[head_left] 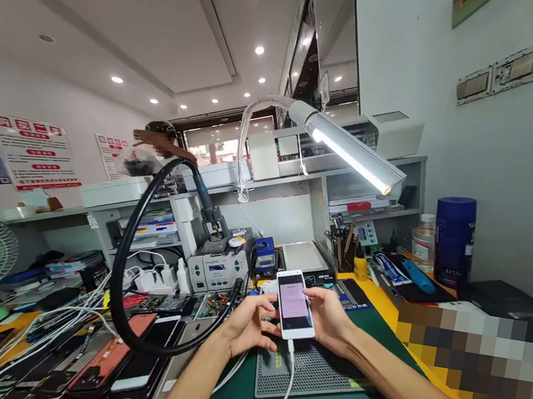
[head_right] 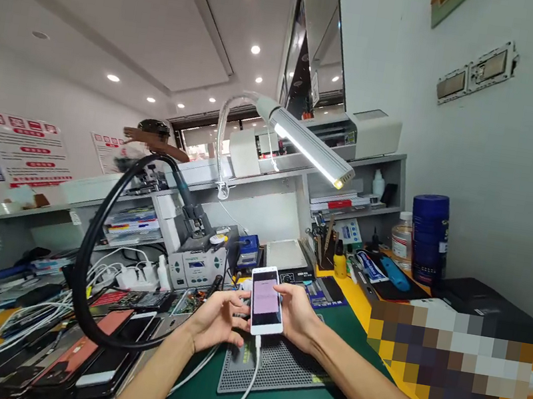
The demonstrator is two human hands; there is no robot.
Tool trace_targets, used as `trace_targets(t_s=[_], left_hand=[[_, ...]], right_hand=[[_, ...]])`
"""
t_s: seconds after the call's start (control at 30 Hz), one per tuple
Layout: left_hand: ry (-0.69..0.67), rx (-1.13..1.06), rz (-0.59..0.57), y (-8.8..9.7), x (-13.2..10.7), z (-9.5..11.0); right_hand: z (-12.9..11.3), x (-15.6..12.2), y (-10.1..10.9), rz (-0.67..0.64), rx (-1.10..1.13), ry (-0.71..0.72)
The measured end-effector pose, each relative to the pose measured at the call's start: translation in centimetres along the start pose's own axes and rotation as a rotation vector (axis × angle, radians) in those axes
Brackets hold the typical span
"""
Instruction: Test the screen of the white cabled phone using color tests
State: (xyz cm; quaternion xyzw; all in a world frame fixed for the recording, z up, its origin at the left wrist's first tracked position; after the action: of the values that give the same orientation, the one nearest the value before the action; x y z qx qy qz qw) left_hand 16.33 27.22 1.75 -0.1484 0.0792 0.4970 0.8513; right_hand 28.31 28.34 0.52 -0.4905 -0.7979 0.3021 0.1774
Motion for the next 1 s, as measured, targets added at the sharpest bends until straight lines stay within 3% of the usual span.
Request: trace_targets(t_s=[0.13,0.3,0.6,0.83,1.0], left_hand=[[0.029,-0.203,-0.163,-1.2,0.3,-0.7],[0.056,-0.382,-0.244,-1.3,0.6,-1.3],[0.159,-0.429,-0.236,-1.2,1.9,-2.6],[0.204,-0.46,-0.223,-0.7,2.6,-2.5],[0.225,-0.479,-0.214,-1.1,2.4,-2.6]], right_hand=[[0.1,0.1,0.0,-0.002,-0.015,0.01],[0.4,-0.2,-0.6,-0.016,-0.02,-0.013],[1.1,-0.8,-0.1,0.054,-0.133,-0.08],[2.2,0.3,3.1,0.13,-0.111,-0.136],[2.3,0.6,4.0,0.195,-0.145,-0.12]])
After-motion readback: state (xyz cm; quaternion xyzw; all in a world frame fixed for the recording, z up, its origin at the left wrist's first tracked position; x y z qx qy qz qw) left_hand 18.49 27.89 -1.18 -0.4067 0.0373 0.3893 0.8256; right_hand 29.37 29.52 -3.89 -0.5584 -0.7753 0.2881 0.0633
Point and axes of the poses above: each hand's wrist, its own x-axis towards the middle knuckle, its own y-axis out of the back of the hand, z = x × y, the point moved 8 cm from there along x, towards the middle knuckle, and after that the axes turned 2 degrees about y, right-handed, at the moved point
